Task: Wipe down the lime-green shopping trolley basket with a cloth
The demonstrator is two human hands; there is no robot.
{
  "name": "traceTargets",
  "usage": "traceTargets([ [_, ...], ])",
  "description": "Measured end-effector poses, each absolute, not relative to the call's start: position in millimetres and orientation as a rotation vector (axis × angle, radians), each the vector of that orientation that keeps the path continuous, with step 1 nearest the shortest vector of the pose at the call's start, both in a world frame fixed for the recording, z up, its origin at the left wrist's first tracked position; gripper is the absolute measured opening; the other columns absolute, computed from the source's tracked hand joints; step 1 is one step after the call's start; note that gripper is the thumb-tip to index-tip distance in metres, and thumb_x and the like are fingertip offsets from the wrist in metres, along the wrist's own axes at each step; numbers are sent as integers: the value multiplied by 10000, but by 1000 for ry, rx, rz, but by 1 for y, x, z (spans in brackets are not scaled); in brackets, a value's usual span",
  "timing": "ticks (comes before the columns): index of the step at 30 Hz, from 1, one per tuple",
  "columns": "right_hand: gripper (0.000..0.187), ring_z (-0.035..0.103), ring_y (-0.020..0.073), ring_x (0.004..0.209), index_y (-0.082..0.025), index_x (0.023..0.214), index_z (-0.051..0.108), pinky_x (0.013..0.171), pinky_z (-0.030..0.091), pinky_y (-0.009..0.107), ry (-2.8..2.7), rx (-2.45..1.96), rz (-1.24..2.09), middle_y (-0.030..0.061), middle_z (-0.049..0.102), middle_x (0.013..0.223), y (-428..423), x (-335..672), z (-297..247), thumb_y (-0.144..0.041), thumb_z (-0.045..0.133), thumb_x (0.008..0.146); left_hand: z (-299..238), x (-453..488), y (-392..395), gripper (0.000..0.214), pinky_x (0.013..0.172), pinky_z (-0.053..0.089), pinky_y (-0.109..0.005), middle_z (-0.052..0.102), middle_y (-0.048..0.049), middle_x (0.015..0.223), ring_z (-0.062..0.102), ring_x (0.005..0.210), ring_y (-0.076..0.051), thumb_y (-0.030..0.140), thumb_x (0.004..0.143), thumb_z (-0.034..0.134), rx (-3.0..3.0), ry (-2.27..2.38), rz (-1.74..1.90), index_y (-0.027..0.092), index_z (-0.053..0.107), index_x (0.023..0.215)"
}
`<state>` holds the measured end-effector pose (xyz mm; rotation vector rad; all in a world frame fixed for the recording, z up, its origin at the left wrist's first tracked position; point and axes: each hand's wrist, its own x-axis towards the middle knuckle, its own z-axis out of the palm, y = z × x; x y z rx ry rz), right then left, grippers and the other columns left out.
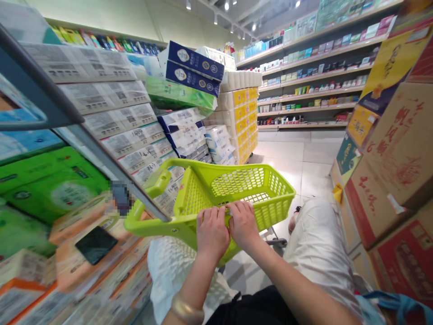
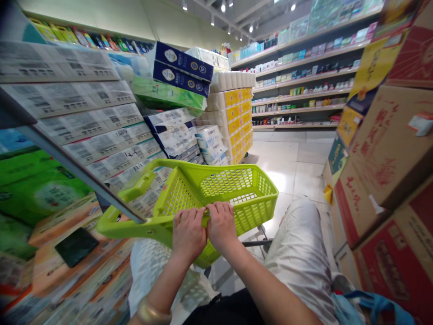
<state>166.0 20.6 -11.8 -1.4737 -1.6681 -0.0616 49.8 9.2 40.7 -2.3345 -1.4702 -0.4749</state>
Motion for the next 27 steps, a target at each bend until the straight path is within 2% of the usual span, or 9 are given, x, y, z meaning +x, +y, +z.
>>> traceTargets([
  [9, 311, 494, 231, 974, -205, 1007, 627, 968, 306, 369, -1587, -1593, -110, 65, 623, 970, 17, 191, -19, -84, 501, 750, 38, 44, 11, 400, 988, 294, -417, 639, -63, 963, 531, 995, -256, 113, 719, 534, -2309, -1491, -457, 196, 604, 1104],
  [17, 402, 503, 216, 1013, -214, 1107, 606, 979, 317, 351, -1740, -1430, -49, 62, 620, 1050, 16, 175, -16, -79, 507, 742, 32, 40, 16, 419, 967, 303, -424, 642, -63, 937, 541, 965, -258, 105, 700, 528, -2315, -1460, -506, 211, 603, 1098],
  [23, 324, 501, 227, 990, -205, 1011, 634, 978, 308, 368, -1610, -1561, -116, 58, 629, 980, 16, 212, -24, -77, 504, 744, 30, 38, 19, 405, 980, 294, -415, 643, -59, 926, 538, 960, -255, 111, 710, 517, -2288, -1479, -528, 215, 618, 1088],
  [27, 317, 497, 232, 960, -199, 982, 637, 962, 307, 375, -1591, -1594, -80, 62, 627, 957, 17, 196, -18, -66, 503, 729, 29, 43, 20, 368, 970, 301, -426, 636, -66, 918, 527, 965, -265, 125, 710, 524, -2243, -1526, -543, 201, 631, 1054],
])
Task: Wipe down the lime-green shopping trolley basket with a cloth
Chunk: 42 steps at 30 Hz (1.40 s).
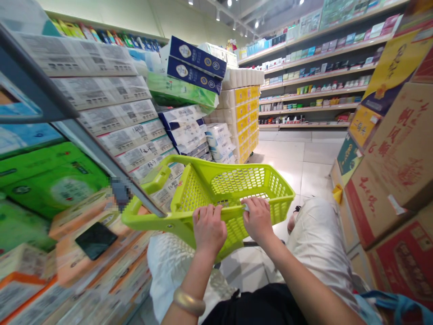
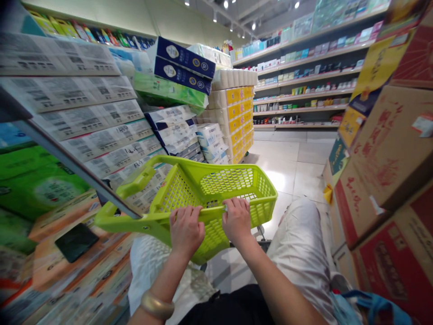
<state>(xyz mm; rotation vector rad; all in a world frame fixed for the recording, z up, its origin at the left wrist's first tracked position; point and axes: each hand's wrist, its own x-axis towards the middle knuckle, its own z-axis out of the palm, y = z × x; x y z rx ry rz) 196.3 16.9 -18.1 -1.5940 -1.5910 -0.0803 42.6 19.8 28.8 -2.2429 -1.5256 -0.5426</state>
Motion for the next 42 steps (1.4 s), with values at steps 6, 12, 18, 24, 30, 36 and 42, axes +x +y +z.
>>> traceTargets([
  [6, 381, 508, 218, 985, -215, 1092, 611, 940, 330, 344, -1786, -1443, -13, 56, 627, 1040, 20, 174, -11, -84, 520, 746, 29, 39, 20, 369, 964, 306, -416, 640, -56, 910, 540, 948, -252, 109, 717, 524, -2269, -1472, -544, 206, 622, 1060],
  [12, 324, 512, 214, 969, -217, 1011, 627, 947, 318, 349, -1680, -1549, -85, 47, 631, 979, 19, 205, -19, -73, 509, 746, 28, 39, 22, 383, 974, 303, -424, 648, -61, 922, 546, 972, -259, 106, 711, 522, -2264, -1491, -567, 211, 625, 1065],
  [18, 367, 497, 225, 973, -218, 1037, 621, 951, 309, 360, -1664, -1522, -65, 58, 621, 993, 18, 179, -16, -66, 515, 721, 26, 41, 22, 374, 965, 310, -435, 645, -66, 925, 544, 960, -262, 109, 712, 520, -2249, -1513, -571, 216, 627, 1055],
  [24, 350, 513, 208, 960, -227, 1054, 619, 940, 319, 337, -1748, -1499, -72, 44, 627, 998, 18, 191, -16, -89, 506, 752, 26, 34, 22, 371, 972, 308, -424, 650, -59, 910, 548, 951, -257, 106, 719, 520, -2263, -1475, -585, 208, 630, 1059],
  [30, 297, 512, 217, 932, -217, 971, 628, 915, 319, 350, -1646, -1603, -100, 47, 625, 928, 16, 197, -15, -71, 506, 742, 24, 39, 22, 367, 972, 305, -436, 652, -65, 926, 544, 970, -266, 113, 714, 529, -2244, -1509, -596, 214, 634, 1051],
  [36, 328, 508, 221, 946, -203, 1037, 608, 916, 327, 350, -1728, -1462, -30, 65, 625, 989, 18, 155, -4, -77, 506, 752, 24, 42, 20, 263, 948, 310, -417, 654, -63, 894, 547, 932, -253, 164, 797, 506, -2245, -1502, -626, 217, 635, 1020],
  [42, 301, 522, 221, 933, -222, 1029, 612, 897, 328, 346, -1762, -1493, -31, 49, 634, 970, 19, 178, -10, -108, 510, 770, 26, 39, 19, 364, 963, 307, -419, 651, -58, 898, 552, 941, -255, 103, 725, 518, -2255, -1475, -603, 213, 626, 1055],
])
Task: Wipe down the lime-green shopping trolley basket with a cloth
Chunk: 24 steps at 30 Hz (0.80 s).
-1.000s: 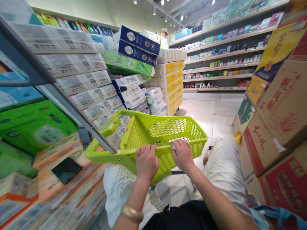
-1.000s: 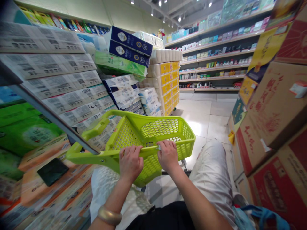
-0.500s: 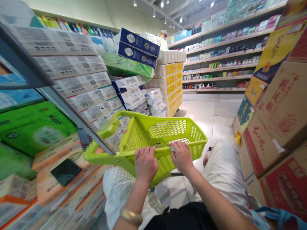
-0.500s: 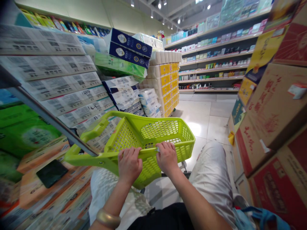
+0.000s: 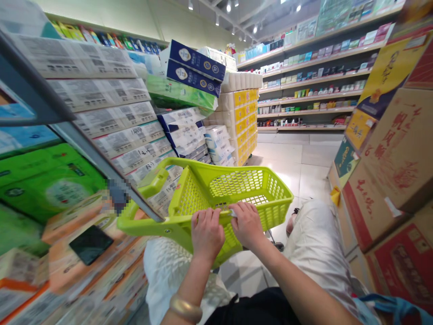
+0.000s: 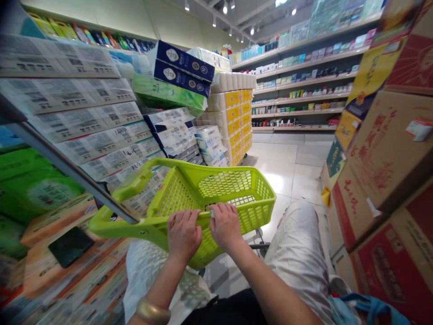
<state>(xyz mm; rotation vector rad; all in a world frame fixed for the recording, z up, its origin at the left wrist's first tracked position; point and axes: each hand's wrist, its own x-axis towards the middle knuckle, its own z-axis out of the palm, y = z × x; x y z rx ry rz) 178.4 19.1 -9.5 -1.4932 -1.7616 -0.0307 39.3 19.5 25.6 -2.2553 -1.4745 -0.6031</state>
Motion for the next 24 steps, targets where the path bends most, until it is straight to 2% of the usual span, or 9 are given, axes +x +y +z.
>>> traceTargets([
  [7, 278, 509, 228, 911, -220, 954, 626, 889, 321, 360, -1645, -1608, -37, 49, 625, 906, 17, 183, -8, -80, 520, 738, 26, 44, 16, 351, 966, 299, -421, 647, -53, 903, 547, 949, -257, 103, 722, 518, -2233, -1493, -592, 214, 623, 1038],
  [14, 345, 506, 217, 938, -226, 1036, 621, 899, 320, 341, -1747, -1486, -16, 45, 620, 967, 18, 172, -9, -87, 527, 735, 23, 39, 18, 350, 960, 300, -419, 645, -57, 900, 542, 953, -255, 104, 721, 527, -2231, -1459, -598, 206, 627, 1040],
  [20, 307, 510, 209, 942, -219, 978, 635, 920, 317, 332, -1683, -1547, -38, 42, 627, 937, 18, 205, -16, -74, 498, 744, 22, 37, 19, 356, 964, 300, -408, 635, -44, 874, 533, 921, -242, 102, 713, 536, -2232, -1427, -629, 194, 632, 1043],
  [24, 310, 501, 223, 932, -214, 964, 636, 918, 316, 352, -1612, -1586, -36, 51, 624, 912, 18, 192, -13, -61, 499, 731, 20, 41, 19, 362, 964, 296, -413, 636, -47, 888, 530, 933, -245, 104, 705, 545, -2223, -1441, -642, 196, 631, 1045],
])
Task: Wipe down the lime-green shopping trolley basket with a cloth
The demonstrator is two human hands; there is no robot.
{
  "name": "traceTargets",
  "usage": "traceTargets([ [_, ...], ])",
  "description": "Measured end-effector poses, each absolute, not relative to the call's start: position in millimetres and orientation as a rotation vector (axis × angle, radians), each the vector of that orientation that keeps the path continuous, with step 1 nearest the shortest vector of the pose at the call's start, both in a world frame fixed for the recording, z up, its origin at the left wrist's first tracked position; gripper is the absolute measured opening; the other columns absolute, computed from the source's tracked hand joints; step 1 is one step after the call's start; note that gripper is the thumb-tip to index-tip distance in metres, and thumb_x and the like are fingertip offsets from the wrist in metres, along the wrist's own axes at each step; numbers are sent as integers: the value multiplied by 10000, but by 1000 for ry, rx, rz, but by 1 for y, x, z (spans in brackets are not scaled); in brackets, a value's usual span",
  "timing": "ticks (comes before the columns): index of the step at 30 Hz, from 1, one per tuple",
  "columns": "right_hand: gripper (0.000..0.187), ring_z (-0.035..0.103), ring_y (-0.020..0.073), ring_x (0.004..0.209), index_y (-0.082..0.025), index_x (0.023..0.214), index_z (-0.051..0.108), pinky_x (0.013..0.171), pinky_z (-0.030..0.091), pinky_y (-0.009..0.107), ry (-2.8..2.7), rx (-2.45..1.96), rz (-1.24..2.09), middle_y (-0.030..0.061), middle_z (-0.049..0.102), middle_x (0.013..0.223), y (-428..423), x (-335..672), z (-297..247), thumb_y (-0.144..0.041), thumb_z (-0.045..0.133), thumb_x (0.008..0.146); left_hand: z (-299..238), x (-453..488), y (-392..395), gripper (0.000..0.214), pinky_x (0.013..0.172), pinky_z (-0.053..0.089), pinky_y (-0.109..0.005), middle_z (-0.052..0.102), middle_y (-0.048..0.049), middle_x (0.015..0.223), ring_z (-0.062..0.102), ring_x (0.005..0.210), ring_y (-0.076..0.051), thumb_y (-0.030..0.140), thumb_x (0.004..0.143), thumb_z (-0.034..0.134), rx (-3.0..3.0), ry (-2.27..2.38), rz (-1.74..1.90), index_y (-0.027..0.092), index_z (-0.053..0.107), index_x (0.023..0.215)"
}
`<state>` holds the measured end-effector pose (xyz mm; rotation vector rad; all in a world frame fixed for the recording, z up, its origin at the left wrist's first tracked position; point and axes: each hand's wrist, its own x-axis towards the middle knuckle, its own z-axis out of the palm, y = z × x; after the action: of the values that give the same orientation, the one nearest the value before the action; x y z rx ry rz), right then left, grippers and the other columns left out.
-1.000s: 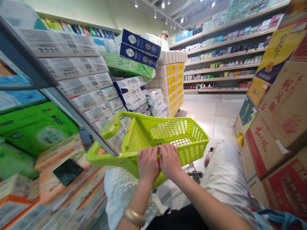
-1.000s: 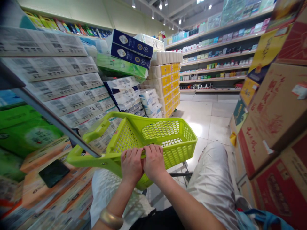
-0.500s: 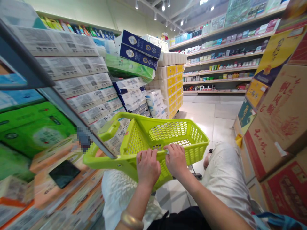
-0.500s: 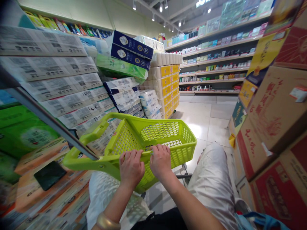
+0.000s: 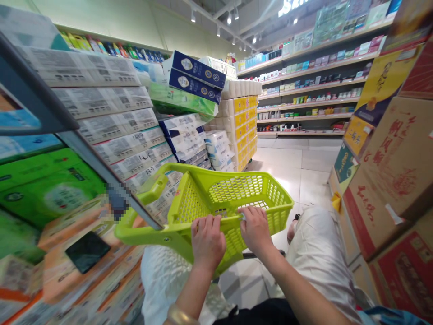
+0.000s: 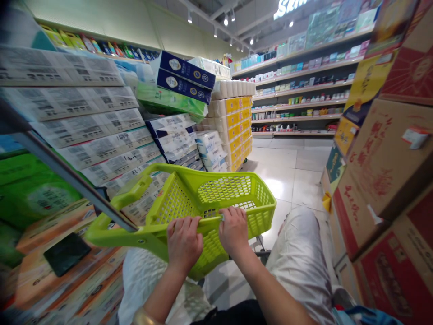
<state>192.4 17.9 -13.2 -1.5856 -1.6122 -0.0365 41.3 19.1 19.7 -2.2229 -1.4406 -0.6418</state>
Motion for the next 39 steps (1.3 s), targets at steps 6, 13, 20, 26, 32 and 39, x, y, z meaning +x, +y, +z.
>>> traceTargets([
  [6, 359, 507, 210, 943, -214, 1038, 621, 907, 329, 336, -1764, -1440, 2, 50, 620, 973, 19, 166, -8, -71, 510, 729, 17, 42, 20, 311, 954, 292, -403, 634, -46, 866, 534, 924, -240, 128, 749, 539, -2233, -1410, -671, 198, 626, 1040],
  [13, 311, 510, 216, 945, -219, 960, 636, 928, 326, 346, -1653, -1565, -53, 48, 628, 948, 17, 203, -18, -62, 498, 730, 17, 40, 18, 360, 964, 292, -410, 631, -46, 871, 528, 926, -245, 93, 718, 536, -2226, -1417, -654, 193, 628, 1051],
  [20, 414, 496, 219, 962, -212, 1070, 612, 938, 330, 350, -1727, -1419, 8, 51, 622, 999, 15, 167, -12, -50, 506, 704, 17, 40, 18, 358, 960, 301, -411, 630, -49, 873, 532, 933, -243, 88, 717, 534, -2220, -1421, -686, 192, 632, 1045],
  [26, 364, 505, 218, 959, -217, 1024, 625, 922, 336, 351, -1699, -1475, -22, 51, 624, 980, 14, 194, -17, -49, 488, 731, 17, 38, 18, 360, 968, 294, -409, 629, -46, 864, 529, 927, -240, 81, 716, 531, -2221, -1394, -696, 186, 633, 1044],
  [32, 356, 501, 224, 946, -219, 984, 625, 920, 341, 362, -1632, -1432, 14, 48, 617, 940, 17, 173, -16, -41, 482, 710, 10, 40, 20, 342, 971, 291, -410, 624, -45, 866, 519, 923, -240, 102, 720, 548, -2211, -1408, -715, 184, 633, 1041],
  [39, 392, 523, 201, 968, -232, 1043, 617, 929, 340, 333, -1726, -1396, -17, 34, 631, 986, 17, 176, -17, -47, 500, 718, 8, 35, 21, 382, 977, 296, -405, 636, -47, 884, 532, 944, -235, 73, 720, 526, -2214, -1391, -730, 197, 631, 1066],
])
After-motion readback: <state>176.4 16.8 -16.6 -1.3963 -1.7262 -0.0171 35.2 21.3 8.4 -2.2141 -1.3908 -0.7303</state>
